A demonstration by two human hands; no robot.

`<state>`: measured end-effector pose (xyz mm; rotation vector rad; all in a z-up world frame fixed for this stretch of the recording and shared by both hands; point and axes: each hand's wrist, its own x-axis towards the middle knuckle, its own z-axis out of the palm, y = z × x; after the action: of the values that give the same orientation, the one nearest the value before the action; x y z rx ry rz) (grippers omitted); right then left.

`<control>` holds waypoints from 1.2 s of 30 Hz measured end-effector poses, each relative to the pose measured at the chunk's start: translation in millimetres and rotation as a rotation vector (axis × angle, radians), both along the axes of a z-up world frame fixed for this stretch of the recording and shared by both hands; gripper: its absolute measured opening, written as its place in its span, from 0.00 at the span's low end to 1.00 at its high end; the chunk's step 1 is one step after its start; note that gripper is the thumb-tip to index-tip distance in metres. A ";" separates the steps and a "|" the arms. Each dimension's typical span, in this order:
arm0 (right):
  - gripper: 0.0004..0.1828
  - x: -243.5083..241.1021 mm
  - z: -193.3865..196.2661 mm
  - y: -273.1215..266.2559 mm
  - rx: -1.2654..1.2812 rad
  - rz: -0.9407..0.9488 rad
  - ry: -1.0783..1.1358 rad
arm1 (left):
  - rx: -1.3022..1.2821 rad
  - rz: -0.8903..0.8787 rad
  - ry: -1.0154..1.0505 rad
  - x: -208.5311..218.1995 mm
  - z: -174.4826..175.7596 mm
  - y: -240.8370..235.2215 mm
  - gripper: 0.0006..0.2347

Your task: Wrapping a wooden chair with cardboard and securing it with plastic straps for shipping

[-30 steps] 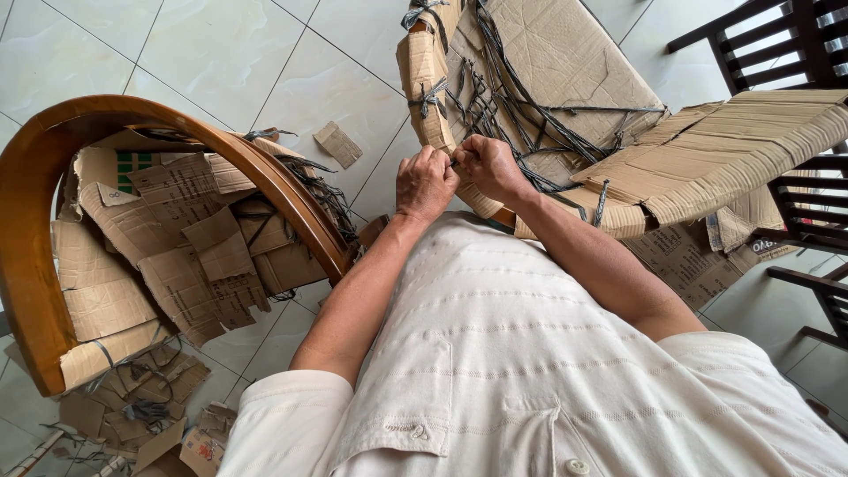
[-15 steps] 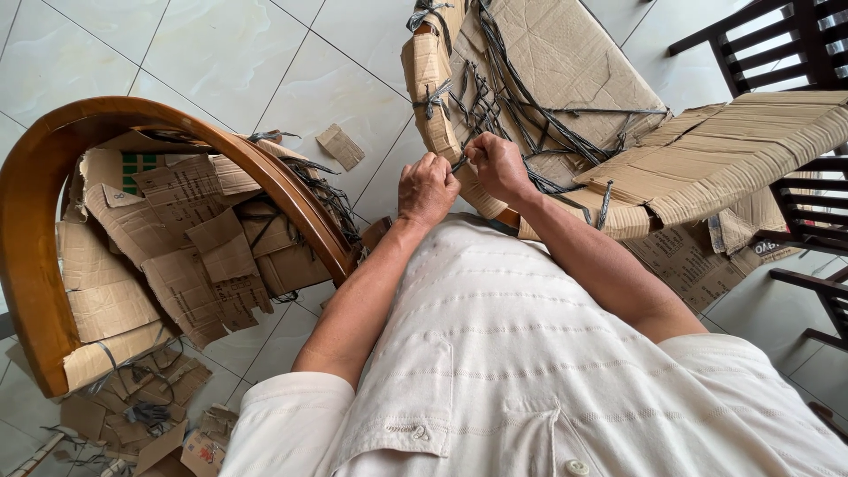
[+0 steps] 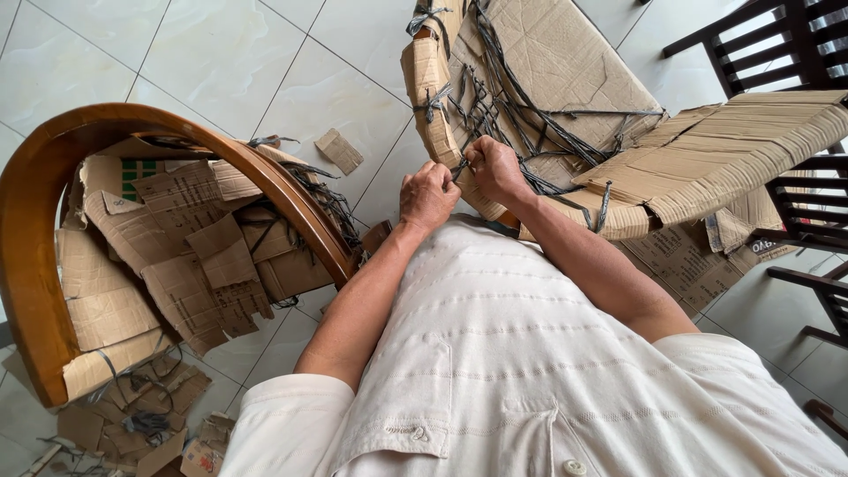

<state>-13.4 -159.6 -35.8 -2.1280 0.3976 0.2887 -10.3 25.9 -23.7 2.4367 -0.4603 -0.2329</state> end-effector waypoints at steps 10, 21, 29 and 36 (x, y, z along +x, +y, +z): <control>0.14 -42.8 48.1 -38.1 0.135 -0.177 0.044 | -0.192 0.023 0.146 -23.7 -40.7 59.6 0.06; 0.31 -102.3 63.2 -7.3 -0.301 0.229 0.126 | -0.041 0.108 0.549 -34.7 -14.3 55.7 0.16; 0.34 -97.9 57.1 -12.7 -0.199 0.250 0.130 | -0.142 0.171 0.785 -17.9 18.3 3.3 0.22; 0.36 -83.8 42.9 -46.2 0.049 0.365 0.254 | -0.014 0.472 0.813 -31.5 18.0 -41.7 0.30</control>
<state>-97.2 -205.8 7.1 -2.1134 0.1407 0.7760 -41.7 -15.8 -5.7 2.1179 0.4577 -0.9405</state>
